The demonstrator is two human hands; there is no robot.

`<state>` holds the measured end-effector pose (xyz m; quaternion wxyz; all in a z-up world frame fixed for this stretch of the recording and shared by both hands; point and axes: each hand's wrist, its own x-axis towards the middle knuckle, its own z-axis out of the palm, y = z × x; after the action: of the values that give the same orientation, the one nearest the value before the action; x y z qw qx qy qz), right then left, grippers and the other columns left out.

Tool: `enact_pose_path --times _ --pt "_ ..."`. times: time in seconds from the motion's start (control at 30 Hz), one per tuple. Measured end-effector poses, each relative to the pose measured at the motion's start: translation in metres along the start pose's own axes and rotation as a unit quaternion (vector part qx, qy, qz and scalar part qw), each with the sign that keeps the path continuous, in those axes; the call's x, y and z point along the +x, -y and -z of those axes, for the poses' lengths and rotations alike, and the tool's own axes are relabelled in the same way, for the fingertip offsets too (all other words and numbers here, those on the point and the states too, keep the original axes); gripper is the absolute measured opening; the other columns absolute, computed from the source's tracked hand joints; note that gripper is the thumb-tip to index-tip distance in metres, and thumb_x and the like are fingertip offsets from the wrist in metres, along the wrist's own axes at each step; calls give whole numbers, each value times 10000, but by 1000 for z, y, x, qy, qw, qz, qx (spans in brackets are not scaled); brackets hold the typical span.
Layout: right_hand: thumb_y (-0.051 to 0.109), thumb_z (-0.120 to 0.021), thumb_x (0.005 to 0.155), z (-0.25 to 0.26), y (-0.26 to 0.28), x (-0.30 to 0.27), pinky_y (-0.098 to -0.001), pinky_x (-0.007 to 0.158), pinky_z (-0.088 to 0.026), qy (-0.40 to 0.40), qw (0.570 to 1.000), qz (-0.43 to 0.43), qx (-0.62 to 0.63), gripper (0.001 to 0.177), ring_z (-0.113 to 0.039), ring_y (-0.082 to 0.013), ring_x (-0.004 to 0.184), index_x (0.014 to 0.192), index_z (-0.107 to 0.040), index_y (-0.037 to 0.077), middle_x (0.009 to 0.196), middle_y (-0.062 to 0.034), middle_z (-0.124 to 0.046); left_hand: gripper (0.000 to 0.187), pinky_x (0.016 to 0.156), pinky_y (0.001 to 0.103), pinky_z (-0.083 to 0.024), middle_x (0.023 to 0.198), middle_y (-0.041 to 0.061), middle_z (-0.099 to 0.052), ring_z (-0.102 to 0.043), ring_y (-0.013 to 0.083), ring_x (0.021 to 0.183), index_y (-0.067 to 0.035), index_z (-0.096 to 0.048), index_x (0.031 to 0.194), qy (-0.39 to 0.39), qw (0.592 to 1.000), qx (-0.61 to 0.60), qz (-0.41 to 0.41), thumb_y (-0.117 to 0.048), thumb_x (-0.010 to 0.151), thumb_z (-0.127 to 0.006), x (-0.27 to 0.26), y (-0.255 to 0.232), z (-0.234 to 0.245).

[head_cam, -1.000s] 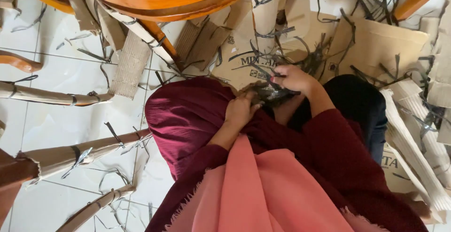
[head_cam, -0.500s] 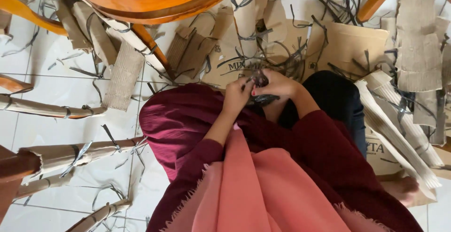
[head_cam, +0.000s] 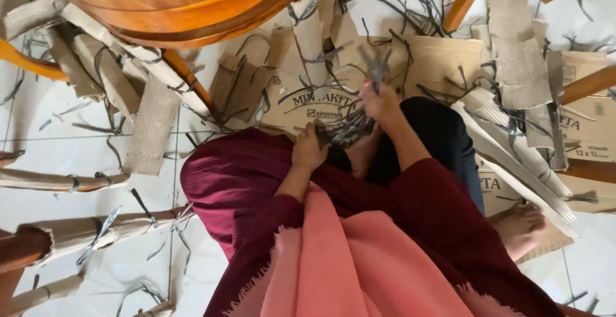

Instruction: Wrapping wooden furniture legs with protective cardboard and securing them with plastic strips.

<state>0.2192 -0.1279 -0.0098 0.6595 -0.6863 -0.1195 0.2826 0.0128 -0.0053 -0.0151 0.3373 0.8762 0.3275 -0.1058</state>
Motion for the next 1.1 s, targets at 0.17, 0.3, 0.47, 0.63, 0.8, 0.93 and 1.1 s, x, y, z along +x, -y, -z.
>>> enact_pose_path --times 0.17,0.3,0.47,0.63,0.8,0.93,1.1 --pt "338 -786 916 -15 42 -31 -439 587 -532 56 873 266 -404 314 -690 -374 643 855 -663 56 644 -154 -651 577 985 522 -563 1389 265 -511 -594 442 1234 -96 -426 1470 10 997 21 -69 -181 938 -632 28 13 -32" --pt "234 -750 898 -26 81 -35 -387 627 -559 144 820 251 -494 213 -714 -282 654 1060 -756 95 735 -96 -732 626 999 529 -565 1395 225 -517 -599 434 1243 -124 -536 1424 42 991 101 -73 -289 871 -776 46 16 -43" --pt "174 -826 784 -62 47 -17 -400 599 -579 211 739 225 -599 160 -691 -274 649 847 -721 72 691 -106 -695 269 908 448 -617 1141 190 -660 -695 363 1104 -85 -669 1214 44 991 76 -98 -180 963 -668 64 29 -56" --pt "107 -783 796 -74 -93 3 -402 494 -521 135 712 186 -663 108 -674 -281 583 759 -693 61 633 -113 -667 316 972 468 -579 1184 205 -692 -664 366 1171 -39 -695 1205 46 992 -86 -73 -285 1017 -635 44 35 -35" --pt "122 -635 901 -68 -125 -13 -444 628 -586 173 760 75 -622 167 -715 -311 775 810 -760 61 828 -144 -734 222 972 433 -554 1083 125 -742 -690 289 1101 -79 -724 1131 -67 973 -201 -95 -195 942 -739 47 39 -49" --pt "111 -556 989 -62 -97 -15 -507 884 -570 96 822 9 -562 267 -648 -382 1137 1143 -742 -3 1268 -215 -650 327 976 547 -498 1061 250 -660 -621 449 1113 2 -616 1128 -138 958 -195 -158 -134 872 -767 61 19 -45" --pt "-21 -512 964 -47 -112 3 -611 1050 -447 -27 946 7 -322 351 -478 -516 1301 1291 -625 -82 1342 -305 -506 614 1175 597 -376 1338 308 -494 -485 534 1316 -34 -468 1397 -51 984 -167 -44 -264 878 -701 81 8 -67"
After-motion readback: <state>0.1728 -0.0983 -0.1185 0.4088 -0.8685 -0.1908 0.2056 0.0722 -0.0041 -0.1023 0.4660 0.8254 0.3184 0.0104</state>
